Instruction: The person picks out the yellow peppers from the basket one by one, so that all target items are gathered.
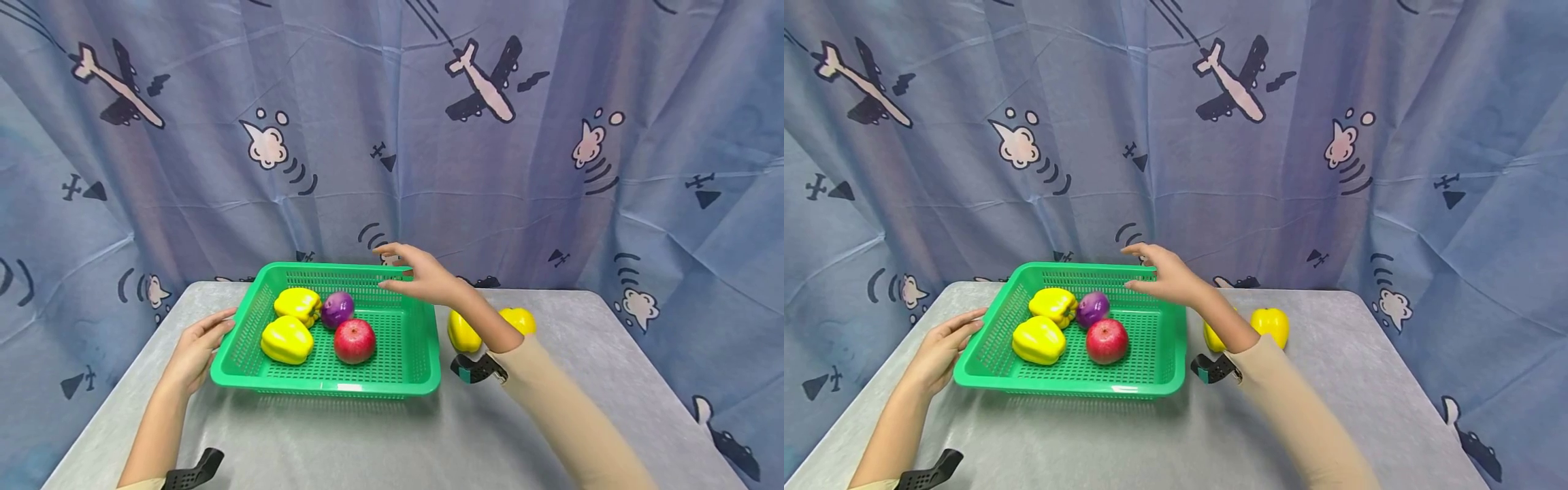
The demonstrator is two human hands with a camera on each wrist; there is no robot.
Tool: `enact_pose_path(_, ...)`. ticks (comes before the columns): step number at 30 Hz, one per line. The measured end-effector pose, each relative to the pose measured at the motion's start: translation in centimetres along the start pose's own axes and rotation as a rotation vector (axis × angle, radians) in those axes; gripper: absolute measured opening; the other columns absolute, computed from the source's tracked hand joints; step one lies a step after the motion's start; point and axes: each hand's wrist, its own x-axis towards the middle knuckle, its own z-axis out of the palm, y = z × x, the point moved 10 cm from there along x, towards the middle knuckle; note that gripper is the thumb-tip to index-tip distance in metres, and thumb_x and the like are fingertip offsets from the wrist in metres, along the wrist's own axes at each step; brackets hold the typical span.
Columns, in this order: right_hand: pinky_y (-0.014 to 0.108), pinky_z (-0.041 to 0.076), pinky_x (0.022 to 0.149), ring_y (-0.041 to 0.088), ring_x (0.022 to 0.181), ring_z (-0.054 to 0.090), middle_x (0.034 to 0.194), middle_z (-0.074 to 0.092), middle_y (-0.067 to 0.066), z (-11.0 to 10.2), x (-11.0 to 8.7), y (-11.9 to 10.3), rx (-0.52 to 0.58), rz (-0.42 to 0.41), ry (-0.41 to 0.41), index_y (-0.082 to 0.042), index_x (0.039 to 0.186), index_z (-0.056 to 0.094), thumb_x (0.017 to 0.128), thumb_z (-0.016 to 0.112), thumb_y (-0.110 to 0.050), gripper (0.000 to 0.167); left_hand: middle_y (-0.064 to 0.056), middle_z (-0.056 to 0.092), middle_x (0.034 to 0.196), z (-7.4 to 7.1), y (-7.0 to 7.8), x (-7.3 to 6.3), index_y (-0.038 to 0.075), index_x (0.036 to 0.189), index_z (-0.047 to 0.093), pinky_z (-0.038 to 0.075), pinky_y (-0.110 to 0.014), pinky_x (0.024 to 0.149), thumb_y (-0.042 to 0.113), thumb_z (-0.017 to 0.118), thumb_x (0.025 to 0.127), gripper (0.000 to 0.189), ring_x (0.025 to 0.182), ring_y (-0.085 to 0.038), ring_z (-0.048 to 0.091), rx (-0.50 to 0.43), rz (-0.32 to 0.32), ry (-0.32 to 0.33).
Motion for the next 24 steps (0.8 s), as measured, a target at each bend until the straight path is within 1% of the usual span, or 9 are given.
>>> enact_pose_path(4,0.061,0.052,0.107,0.045,0.134,0.056,0.153,0.054,0.021,1.6,1.2,-0.5,-0.058,-0.047,-0.053,-0.002,0.15,0.053,0.099,0.074,-0.013,0.057,0.021,0.063,0.107,0.0,0.1,-0.1,-0.004,0.161,0.036,0.062,-0.022,0.081,0.028,0.055,0.112,0.062,0.094,0.0,0.066,0.006,0.004,0.001)
enact_pose_path(8,0.056,0.055,0.106,0.044,0.132,0.058,0.152,0.055,0.021,3.2,2.4,-0.9,-0.097,-0.088,-0.108,0.0,0.149,0.053,0.098,0.075,-0.014,0.057,0.02,0.064,0.106,0.2,0.1,-0.1,-0.006,0.161,0.034,0.062,-0.023,0.08,0.027,0.054,0.112,0.062,0.094,0.0,0.066,-0.006,0.006,-0.008)
enact_pose_path(12,0.054,0.054,0.108,0.043,0.133,0.058,0.152,0.056,0.02,4.7,3.5,-0.9,-0.107,-0.092,-0.146,-0.002,0.15,0.054,0.099,0.074,-0.015,0.056,0.02,0.064,0.105,0.2,0.2,-0.1,-0.006,0.161,0.035,0.062,-0.023,0.08,0.026,0.054,0.112,0.061,0.093,0.0,0.066,-0.012,0.007,-0.001)
enact_pose_path(14,0.055,0.053,0.109,0.042,0.133,0.058,0.151,0.056,0.02,5.3,4.0,-0.8,-0.114,-0.089,-0.163,-0.004,0.149,0.055,0.099,0.074,-0.016,0.056,0.019,0.064,0.105,0.2,0.1,0.0,-0.005,0.161,0.035,0.062,-0.023,0.08,0.026,0.054,0.112,0.061,0.092,0.0,0.066,-0.019,0.004,0.003)
enact_pose_path(17,0.052,0.053,0.109,0.04,0.133,0.057,0.147,0.059,0.019,6.2,4.5,-0.6,-0.14,-0.088,-0.178,-0.007,0.148,0.057,0.099,0.075,-0.019,0.054,0.019,0.064,0.104,0.2,0.1,0.0,-0.005,0.16,0.036,0.063,-0.023,0.079,0.025,0.054,0.112,0.06,0.091,0.0,0.067,-0.028,-0.002,0.005)
enact_pose_path(22,0.046,0.053,0.109,0.034,0.131,0.056,0.144,0.061,0.014,7.5,5.1,-0.8,-0.167,-0.099,-0.202,-0.008,0.148,0.058,0.099,0.075,-0.021,0.053,0.018,0.063,0.106,0.3,0.0,0.0,-0.005,0.161,0.034,0.063,-0.024,0.079,0.026,0.054,0.113,0.061,0.091,-0.001,0.067,-0.014,-0.007,0.003)
enact_pose_path(24,0.045,0.053,0.109,0.033,0.131,0.056,0.145,0.061,0.013,8.0,5.3,-0.9,-0.172,-0.114,-0.214,-0.007,0.148,0.057,0.1,0.074,-0.022,0.053,0.018,0.063,0.106,0.3,0.0,0.0,-0.004,0.162,0.034,0.063,-0.024,0.079,0.027,0.053,0.113,0.061,0.092,-0.001,0.067,-0.006,-0.009,0.005)
